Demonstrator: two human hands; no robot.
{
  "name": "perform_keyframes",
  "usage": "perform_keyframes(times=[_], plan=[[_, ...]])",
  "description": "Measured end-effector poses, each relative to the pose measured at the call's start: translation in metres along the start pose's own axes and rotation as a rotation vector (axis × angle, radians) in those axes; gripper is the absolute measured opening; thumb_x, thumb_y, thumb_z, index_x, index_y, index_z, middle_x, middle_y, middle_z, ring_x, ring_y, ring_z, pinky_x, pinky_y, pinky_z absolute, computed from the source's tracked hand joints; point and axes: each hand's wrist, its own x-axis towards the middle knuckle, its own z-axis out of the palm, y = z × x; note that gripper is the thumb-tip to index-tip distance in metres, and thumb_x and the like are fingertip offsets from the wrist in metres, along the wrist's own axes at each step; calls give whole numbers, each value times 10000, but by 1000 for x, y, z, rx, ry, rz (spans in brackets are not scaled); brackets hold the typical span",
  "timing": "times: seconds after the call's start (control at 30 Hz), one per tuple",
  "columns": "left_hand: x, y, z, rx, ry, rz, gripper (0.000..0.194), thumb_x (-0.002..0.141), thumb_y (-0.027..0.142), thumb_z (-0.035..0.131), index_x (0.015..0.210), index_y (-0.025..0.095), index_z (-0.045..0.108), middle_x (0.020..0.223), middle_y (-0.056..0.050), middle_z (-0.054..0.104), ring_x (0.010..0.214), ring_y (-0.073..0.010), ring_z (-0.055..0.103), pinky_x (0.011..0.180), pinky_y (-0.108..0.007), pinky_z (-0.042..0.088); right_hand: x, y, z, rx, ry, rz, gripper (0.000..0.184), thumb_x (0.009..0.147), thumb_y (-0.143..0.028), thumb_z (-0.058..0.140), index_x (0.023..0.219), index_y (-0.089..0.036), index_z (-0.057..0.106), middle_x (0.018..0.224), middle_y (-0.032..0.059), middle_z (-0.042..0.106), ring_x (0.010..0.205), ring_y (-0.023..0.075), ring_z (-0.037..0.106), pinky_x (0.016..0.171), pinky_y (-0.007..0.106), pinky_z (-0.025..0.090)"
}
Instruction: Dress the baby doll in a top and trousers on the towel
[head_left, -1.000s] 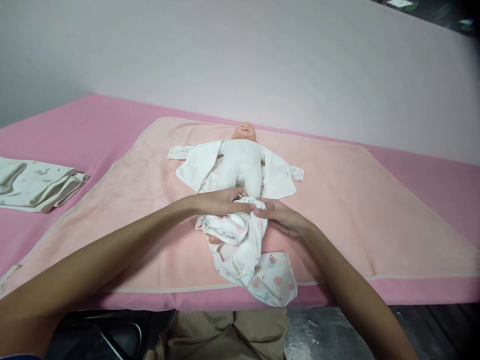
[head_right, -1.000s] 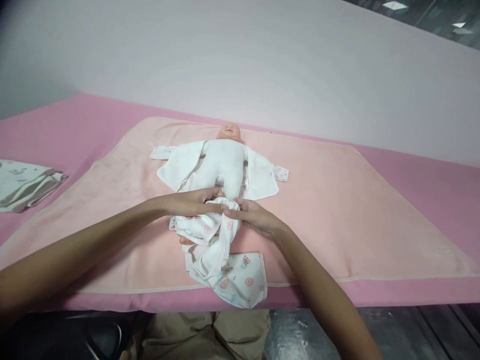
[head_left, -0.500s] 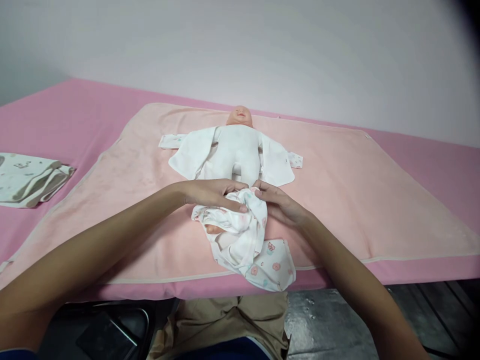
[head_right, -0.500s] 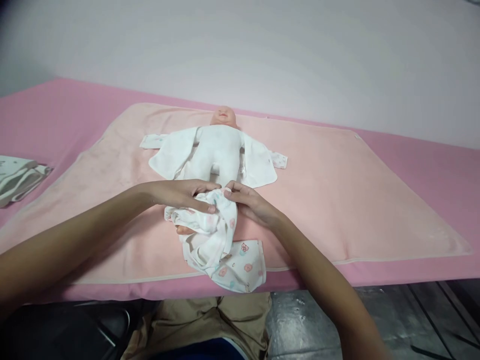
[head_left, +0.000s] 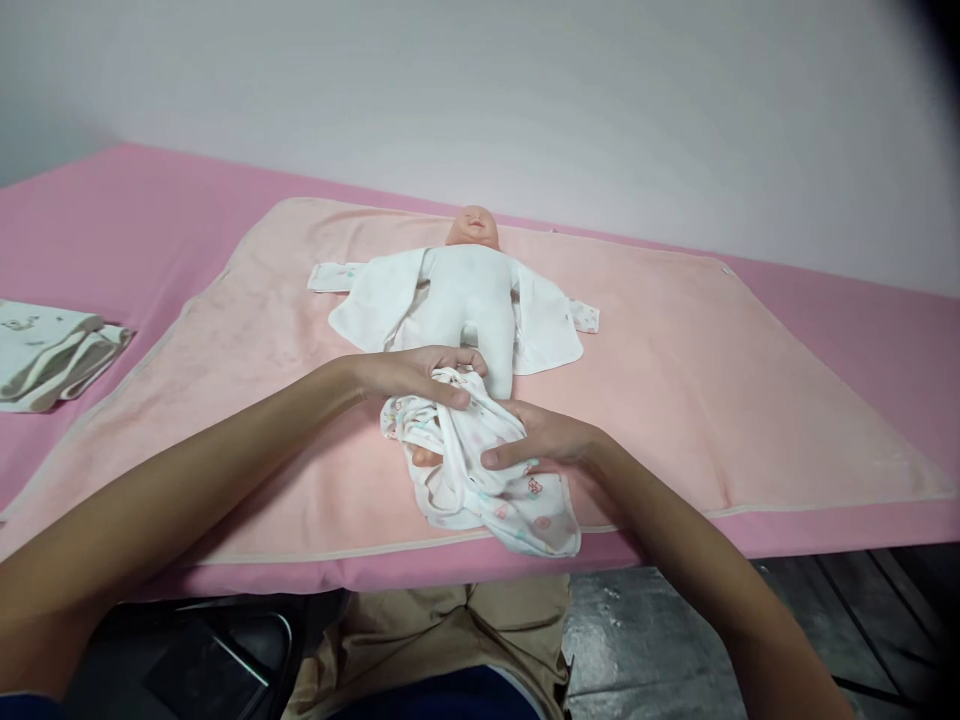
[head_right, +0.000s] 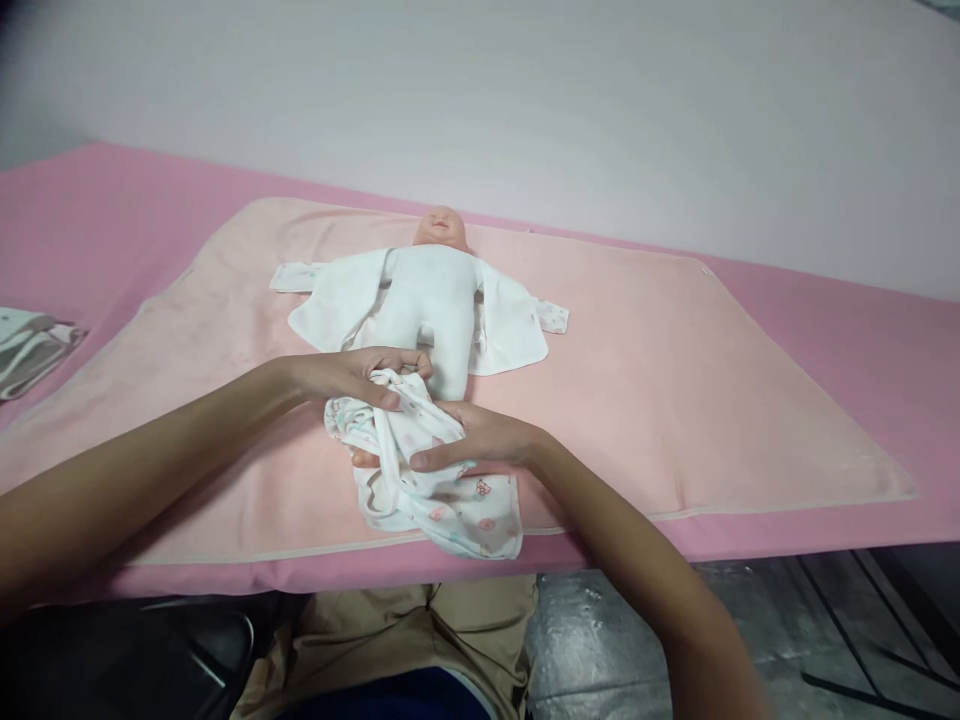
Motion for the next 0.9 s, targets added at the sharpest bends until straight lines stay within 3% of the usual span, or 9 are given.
perform_keyframes(times=[0.13,0.23,0.37,0.5,0.6,0.73,0.8,0.9], plan=[[1,2,3,158,16,31,494,713,348,981,1104,219,710,1012,-28,745,869,-176,720,739,-266,565,-2,-2,-5,-97,-18,25,492,752,-369,1008,1132,-164,772,1004,42,774,905,196,731,781,285,600],[0,8,5,199,-21,-64,450,706,364,980,1074,209,772,985,-54,782,834,-210,733,697,-292,556,-1,-3,-10,-99,118,-119,490,828,-453,952,1181,-160,778,1067,62,792,1003,216,737,879,306,597],[-3,13,5,249,-57,-173,315,732,378,968,898,160,814,817,-80,775,694,-215,701,598,-293,495,4,-3,-11,-42,291,-218,495,926,-589,842,1179,-167,790,1043,68,795,971,211,727,865,300,572],[-1,4,-2,73,34,-128,274,792,377,927,927,176,799,931,-74,798,801,-207,733,717,-289,562,4,-3,-14,-116,231,-224,502,965,-590,803,1258,-183,771,1116,67,784,1004,207,713,907,310,571],[2,-7,-8,-92,96,-80,317,830,445,903,932,183,759,921,-62,784,810,-195,720,771,-302,592,2,-3,-22,-234,91,-189,595,897,-493,897,1386,-210,712,1208,62,760,1059,208,704,944,325,578],[5,-15,-11,-120,18,-46,449,895,582,820,787,157,727,832,-104,742,718,-188,665,704,-316,590,1,-2,-28,-315,30,-208,712,765,-398,1001,1378,-194,703,1139,46,757,1038,218,705,943,339,578],[3,-13,-11,-78,-18,-65,581,906,685,760,658,168,673,690,-108,673,616,-176,592,615,-324,562,4,-2,-24,-290,88,-243,680,741,-388,1014,1322,-185,726,1077,32,757,1003,211,705,936,335,577],[1,-5,-7,23,-14,-114,695,866,823,713,567,207,594,452,-37,425,487,-155,437,514,-332,489,10,-2,-16,-197,302,-331,598,790,-440,978,1278,-188,743,1098,37,759,1017,211,710,937,335,579]])
